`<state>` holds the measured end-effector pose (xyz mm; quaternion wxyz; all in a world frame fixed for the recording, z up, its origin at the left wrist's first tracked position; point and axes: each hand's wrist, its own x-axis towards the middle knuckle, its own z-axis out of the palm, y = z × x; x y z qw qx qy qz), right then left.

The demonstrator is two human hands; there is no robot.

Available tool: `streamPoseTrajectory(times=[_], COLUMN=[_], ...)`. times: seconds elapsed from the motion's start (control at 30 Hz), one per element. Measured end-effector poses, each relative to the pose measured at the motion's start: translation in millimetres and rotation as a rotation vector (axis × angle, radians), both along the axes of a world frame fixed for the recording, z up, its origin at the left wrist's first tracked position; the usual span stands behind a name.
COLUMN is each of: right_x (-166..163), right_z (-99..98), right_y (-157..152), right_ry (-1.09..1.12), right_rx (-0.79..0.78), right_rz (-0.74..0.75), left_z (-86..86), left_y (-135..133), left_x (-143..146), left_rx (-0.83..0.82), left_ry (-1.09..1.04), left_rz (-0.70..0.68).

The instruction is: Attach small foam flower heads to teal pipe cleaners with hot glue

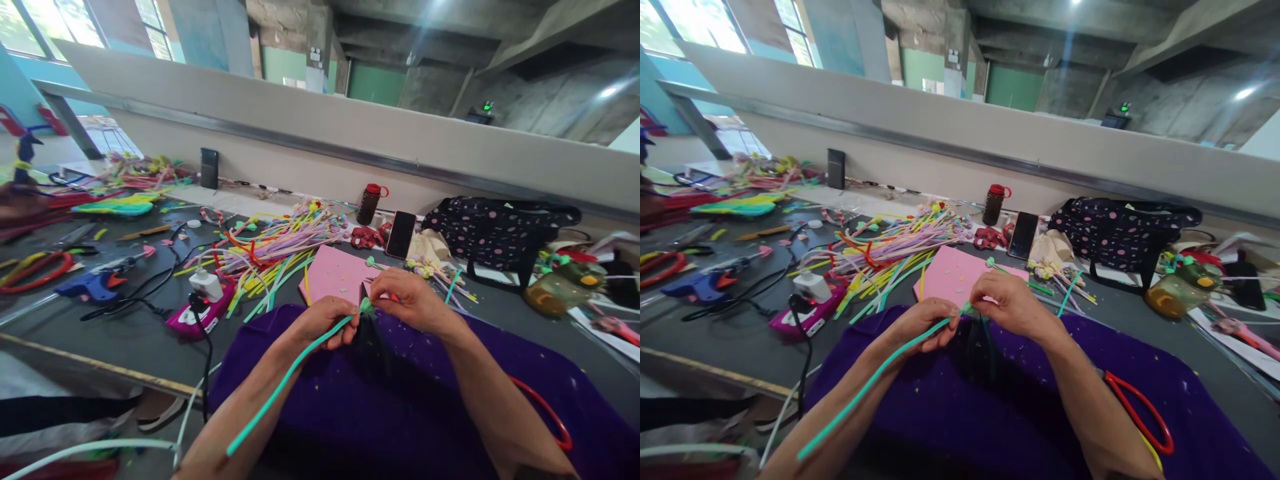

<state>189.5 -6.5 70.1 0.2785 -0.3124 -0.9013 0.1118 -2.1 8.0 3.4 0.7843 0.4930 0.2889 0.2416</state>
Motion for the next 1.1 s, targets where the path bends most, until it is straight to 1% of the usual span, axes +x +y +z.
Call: streamPoseTrajectory(times=[0.2, 0.4, 0.47, 0.6, 0.7, 0.93, 1.1], right_x=[-0.2, -0.8, -1.6, -3.5, -4.7, -5.1, -4.9], right_z=[-2.6, -0.8, 0.4, 0.3, -1.5, -1.7, -3.5], right_y=[-0.9, -1.8, -2.3, -3.5, -4.1, -5.7, -5.5], right_ry=[-0.017, 0.063, 0.069, 0.007, -0.064, -0.149, -0.148], right_rx=[0.029, 0.065, 0.085, 0.127, 0.192, 0.242, 0.287], right_rz=[-0.036, -0.075, -0.062, 0.010, 0.022, -0.004, -0.068], left_z=[0.7, 1.2, 0.8, 0.8, 1.7, 2.0, 7.7], left_y=[-1.0, 0.0, 0.4, 0.5, 0.4, 0.1, -2.5], left_x=[-0.4, -0.7, -0.8, -0.7, -0.5, -0.4, 0.4], left_rx=[0.013, -0.021, -0.025, -0.026, -0.025, -0.030, -0.016], left_ry=[0.011, 0.011, 0.020, 0.036, 0.042, 0.052, 0.072], left_rz=[0.010, 0.015, 0.023, 0.041, 0.038, 0.038, 0.058])
